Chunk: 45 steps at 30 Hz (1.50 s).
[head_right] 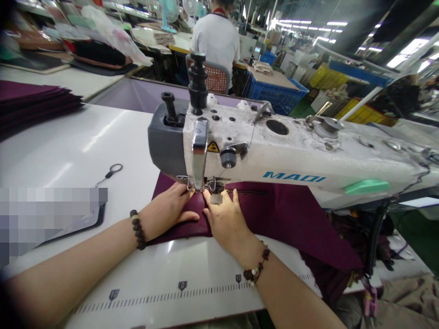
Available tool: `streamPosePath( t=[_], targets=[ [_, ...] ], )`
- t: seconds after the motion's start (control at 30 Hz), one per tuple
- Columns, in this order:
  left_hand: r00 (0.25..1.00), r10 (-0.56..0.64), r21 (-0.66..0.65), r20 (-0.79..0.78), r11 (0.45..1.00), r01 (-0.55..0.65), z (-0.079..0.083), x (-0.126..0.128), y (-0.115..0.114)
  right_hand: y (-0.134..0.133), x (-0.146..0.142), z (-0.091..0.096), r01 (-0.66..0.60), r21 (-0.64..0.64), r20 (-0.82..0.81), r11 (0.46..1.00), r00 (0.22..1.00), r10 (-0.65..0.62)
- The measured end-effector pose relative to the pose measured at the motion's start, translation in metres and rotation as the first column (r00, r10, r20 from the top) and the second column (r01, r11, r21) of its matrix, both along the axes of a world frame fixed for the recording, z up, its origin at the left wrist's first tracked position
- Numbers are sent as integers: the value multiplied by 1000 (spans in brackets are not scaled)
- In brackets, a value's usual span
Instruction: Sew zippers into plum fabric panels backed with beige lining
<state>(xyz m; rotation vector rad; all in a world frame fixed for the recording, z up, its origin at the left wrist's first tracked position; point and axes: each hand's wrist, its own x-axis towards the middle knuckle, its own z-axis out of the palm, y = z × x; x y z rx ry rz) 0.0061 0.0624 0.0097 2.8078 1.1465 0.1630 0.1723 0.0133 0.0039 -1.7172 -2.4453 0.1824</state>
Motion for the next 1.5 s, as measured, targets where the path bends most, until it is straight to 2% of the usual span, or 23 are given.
streamPosePath(
  t=[0.3,0.57,0.8,0.9,1.0,1.1,1.17,1.23,1.3,1.37,1.4,1.43,1.5],
  targets=[
    [999,-5,14,45,1000,5,-2,-2,4,1,-2,1,22,-6,20,1000,1000,-21],
    [998,7,-17,56,1000,-6,-3,-2,7,2,-3,-2,49,47,41,998,998,-51],
    [996,-2,6,94,1000,2,-2,-3,10,2,-5,-4,57,67,21,996,998,-59],
    [995,-17,18,97,1000,15,-3,-4,8,2,-3,-2,56,76,44,996,997,-60],
    [997,-27,37,78,999,24,-6,-4,8,1,5,3,127,106,133,986,981,-140],
    [997,-76,36,27,997,75,-7,-8,16,-2,19,17,174,14,209,985,963,-173],
    [991,-133,14,-34,991,133,-4,-13,24,-5,28,35,139,-110,234,984,966,-111],
    [983,-163,9,-88,986,164,3,-18,31,-10,34,55,49,-255,221,966,975,8],
    [986,-136,35,-99,989,140,11,-23,33,-13,38,74,-89,-418,151,904,974,166],
    [992,-99,56,-76,993,104,18,-24,25,-14,39,82,-215,-513,42,831,961,275],
    [994,-88,49,-58,995,91,19,-23,18,-12,39,80,-253,-498,-2,830,957,290],
    [996,-76,34,-41,996,78,20,-21,10,-11,38,75,-266,-437,-25,859,958,285],
    [999,-49,4,1,999,49,16,-14,-7,-7,34,55,-229,-236,-24,944,973,230]
  ],
)
